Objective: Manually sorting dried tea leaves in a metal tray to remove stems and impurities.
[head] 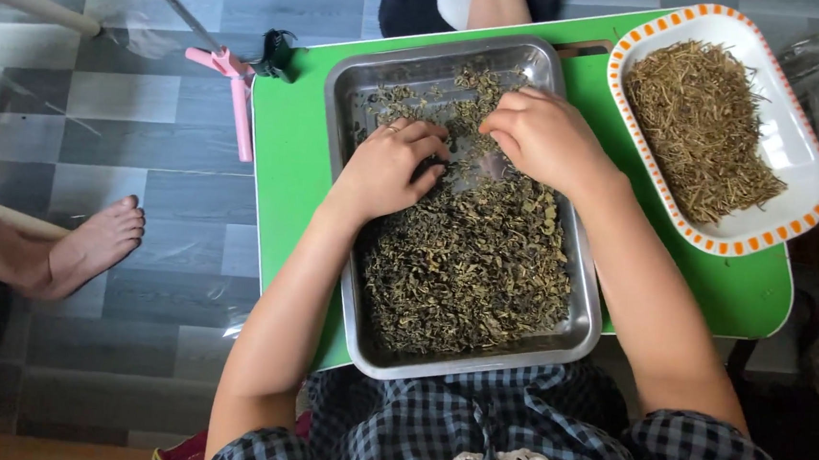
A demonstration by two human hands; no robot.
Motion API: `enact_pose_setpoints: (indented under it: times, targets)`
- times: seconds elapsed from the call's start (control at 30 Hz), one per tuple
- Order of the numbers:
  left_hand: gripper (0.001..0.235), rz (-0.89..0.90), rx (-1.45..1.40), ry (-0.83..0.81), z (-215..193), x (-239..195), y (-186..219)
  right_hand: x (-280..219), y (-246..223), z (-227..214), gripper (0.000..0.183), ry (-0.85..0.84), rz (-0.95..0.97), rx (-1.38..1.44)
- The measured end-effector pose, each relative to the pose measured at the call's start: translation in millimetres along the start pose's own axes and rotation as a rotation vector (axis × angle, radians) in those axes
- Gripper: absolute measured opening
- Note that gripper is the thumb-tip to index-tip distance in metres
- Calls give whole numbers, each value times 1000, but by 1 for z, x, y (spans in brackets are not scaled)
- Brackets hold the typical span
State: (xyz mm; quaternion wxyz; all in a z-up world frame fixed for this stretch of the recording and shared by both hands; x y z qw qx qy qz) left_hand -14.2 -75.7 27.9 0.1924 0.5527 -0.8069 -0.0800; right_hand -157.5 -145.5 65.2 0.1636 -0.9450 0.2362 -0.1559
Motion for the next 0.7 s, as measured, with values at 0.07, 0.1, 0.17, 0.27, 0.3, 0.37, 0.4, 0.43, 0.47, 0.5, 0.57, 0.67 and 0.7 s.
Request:
enact_pose_setpoints:
  times: [0.07,0.1,0.17,0.27,0.3,0.37,0.4,0.43,0.47,0.5,0.57,0.67,0.7]
  targets:
    - [14,-6,-6,-2,1,0,-1,-1,5,7,13,-45,24,-42]
    - [14,-3,-4,-1,1,-1,0,-4,7,7,13,-49,31,-82]
    - [13,-2,-2,5,0,0,0,-9,10,6,14,-56,33,-125]
    - [13,-3,2,3,-2,0,0,-11,14,10,14,-63,40,-124]
    - [13,-2,-2,3,-3,0,1,-8,13,10,10,-28,13,-122]
    - [13,-1,-5,2,-3,0,1,-4,13,13,7,8,-13,-117]
    - [13,-1,-7,-3,-3,1,1,-3,13,16,6,13,-27,-132]
    - [13,-1,-8,-8,-2,1,1,-2,13,18,6,17,-42,-147]
    - [13,-1,-9,-8,-1,1,1,-2,10,16,6,16,-41,-147]
    - [13,0,-3,-9,-1,1,0,-2,7,15,6,-10,-36,-156]
    - [12,0,-1,-10,1,1,0,-2,4,15,7,-40,-31,-164]
    - [12,-6,9,-12,2,1,-1,-3,5,18,7,-60,-15,-183]
    - [12,-4,7,-9,1,1,0,-4,6,19,5,-64,-19,-174]
Point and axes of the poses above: each hand's wrist, its own x-axis towards the middle knuckle, its own z-axis out of the palm, y = z × x, the point moved 8 cm from there along x, towards the middle knuckle, and after that the axes turned 6 degrees about x, right-handed, at the moved point
